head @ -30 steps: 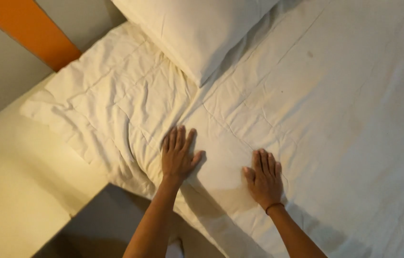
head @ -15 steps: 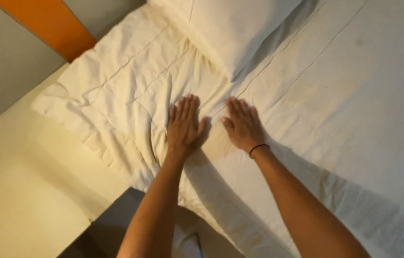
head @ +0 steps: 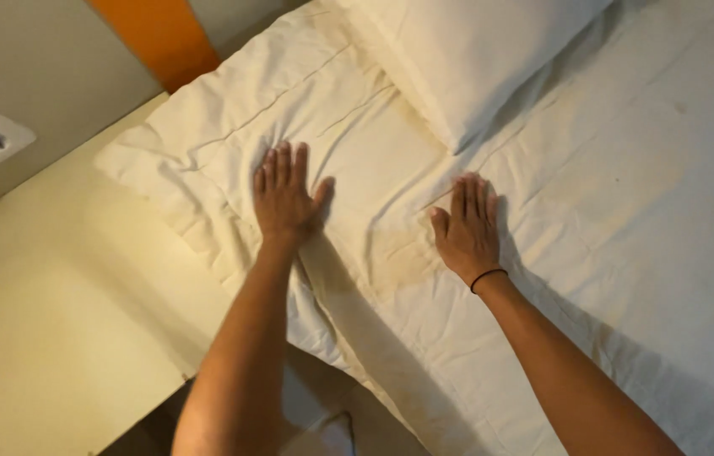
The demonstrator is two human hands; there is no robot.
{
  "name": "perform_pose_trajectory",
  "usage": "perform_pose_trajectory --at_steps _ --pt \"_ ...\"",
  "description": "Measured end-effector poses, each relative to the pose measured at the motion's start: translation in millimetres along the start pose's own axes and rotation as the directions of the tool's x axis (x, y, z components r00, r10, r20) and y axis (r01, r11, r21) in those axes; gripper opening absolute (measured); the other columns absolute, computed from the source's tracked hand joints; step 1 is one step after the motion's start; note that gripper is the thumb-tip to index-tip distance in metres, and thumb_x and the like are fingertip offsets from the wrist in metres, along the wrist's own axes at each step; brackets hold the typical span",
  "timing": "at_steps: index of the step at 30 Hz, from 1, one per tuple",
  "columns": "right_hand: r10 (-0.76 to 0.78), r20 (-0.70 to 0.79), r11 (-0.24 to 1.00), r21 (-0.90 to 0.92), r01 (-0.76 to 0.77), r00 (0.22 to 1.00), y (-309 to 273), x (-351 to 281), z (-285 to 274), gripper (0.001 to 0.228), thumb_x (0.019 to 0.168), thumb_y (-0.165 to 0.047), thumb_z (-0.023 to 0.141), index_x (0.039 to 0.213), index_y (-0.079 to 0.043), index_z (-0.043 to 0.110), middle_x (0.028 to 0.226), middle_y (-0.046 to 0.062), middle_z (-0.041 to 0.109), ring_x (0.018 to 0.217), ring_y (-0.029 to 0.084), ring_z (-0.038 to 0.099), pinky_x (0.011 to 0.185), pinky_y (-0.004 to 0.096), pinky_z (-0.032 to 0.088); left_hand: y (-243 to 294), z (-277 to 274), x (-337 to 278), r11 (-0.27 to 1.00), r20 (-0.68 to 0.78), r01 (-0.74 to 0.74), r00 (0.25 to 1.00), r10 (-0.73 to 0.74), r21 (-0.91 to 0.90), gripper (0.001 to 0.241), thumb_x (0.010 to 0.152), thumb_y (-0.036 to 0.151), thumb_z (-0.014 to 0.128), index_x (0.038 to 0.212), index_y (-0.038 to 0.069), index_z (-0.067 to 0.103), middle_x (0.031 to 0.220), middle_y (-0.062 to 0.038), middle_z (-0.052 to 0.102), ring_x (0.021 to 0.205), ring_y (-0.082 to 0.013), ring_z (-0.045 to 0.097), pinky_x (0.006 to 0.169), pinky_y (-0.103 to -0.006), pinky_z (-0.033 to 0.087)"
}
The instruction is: The person smooths the white bedsheet and duvet on a bed, tucking the edges under the mattress. They then pick up a folded patterned cloth from a nearby orange desk and place it on the bedside table.
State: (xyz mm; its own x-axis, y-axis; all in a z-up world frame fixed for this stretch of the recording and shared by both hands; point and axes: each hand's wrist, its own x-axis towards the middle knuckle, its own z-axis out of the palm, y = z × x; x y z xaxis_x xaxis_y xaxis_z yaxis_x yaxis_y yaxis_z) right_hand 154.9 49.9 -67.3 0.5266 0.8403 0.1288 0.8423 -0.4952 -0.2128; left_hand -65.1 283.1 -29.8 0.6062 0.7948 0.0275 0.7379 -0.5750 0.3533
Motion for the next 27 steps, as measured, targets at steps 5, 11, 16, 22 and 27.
perform_pose_trajectory --at_steps 5,11,16,22,27 --pt "-0.265 0.007 0.956 0.133 0.262 0.964 -65.6 47.1 -6.4 0.071 0.110 -0.045 0.039 0.162 0.002 0.026 0.168 0.023 0.026 0.158 0.041 0.020 0.129 0.053 0.015 -54.1 -14.2 11.2 0.998 0.026 0.064 0.998 -0.064 -0.013 0.080 0.099 0.062 0.041 0.162 0.016 0.025 0.170 -0.013 0.021 0.157 -0.0302 0.015 0.124 -0.0521 0.006" --pt "-0.262 0.051 0.958 0.134 0.254 0.964 -124.4 127.1 26.3 0.071 0.109 -0.044 0.043 0.159 0.004 0.028 0.166 0.026 0.026 0.153 0.046 0.020 0.123 0.058 0.015 -82.9 -3.9 21.1 0.995 -0.017 0.103 0.995 -0.103 -0.001 0.080 0.103 0.061 0.034 0.165 0.013 0.021 0.172 -0.008 0.019 0.159 -0.0277 0.013 0.127 -0.0505 0.004" --pt "-0.239 0.122 0.970 -0.007 0.242 0.963 -191.7 130.7 16.1 0.061 0.107 -0.043 0.044 0.158 -0.010 0.039 0.166 0.022 0.029 0.151 0.050 0.023 0.123 0.060 0.019 -99.0 -15.6 29.2 0.993 -0.006 0.118 0.993 -0.118 0.001 0.077 0.103 0.059 0.033 0.165 0.015 0.021 0.172 -0.003 0.019 0.159 -0.0303 0.012 0.128 -0.0496 0.004" --pt "-0.429 0.092 0.903 0.032 0.428 0.898 -224.9 130.9 30.2 0.062 0.103 -0.046 0.047 0.155 -0.012 0.043 0.162 0.023 0.031 0.147 0.050 0.026 0.117 0.062 0.019 -112.2 -10.3 51.5 0.989 -0.026 0.135 0.991 -0.134 0.061 0.074 0.104 0.055 0.032 0.166 0.018 0.018 0.174 -0.002 0.015 0.160 -0.0305 0.009 0.127 -0.0521 0.002" --pt "-0.466 0.147 0.881 0.172 0.441 0.873 -214.2 153.9 28.4 0.068 0.106 -0.047 0.043 0.157 -0.003 0.037 0.166 0.018 0.032 0.156 0.038 0.027 0.125 0.057 0.017 -119.6 -33.0 78.4 0.983 0.111 0.180 0.977 -0.184 0.039 0.076 0.099 0.059 0.029 0.163 0.020 0.016 0.172 0.000 0.012 0.159 -0.0288 0.005 0.126 -0.0501 0.001"
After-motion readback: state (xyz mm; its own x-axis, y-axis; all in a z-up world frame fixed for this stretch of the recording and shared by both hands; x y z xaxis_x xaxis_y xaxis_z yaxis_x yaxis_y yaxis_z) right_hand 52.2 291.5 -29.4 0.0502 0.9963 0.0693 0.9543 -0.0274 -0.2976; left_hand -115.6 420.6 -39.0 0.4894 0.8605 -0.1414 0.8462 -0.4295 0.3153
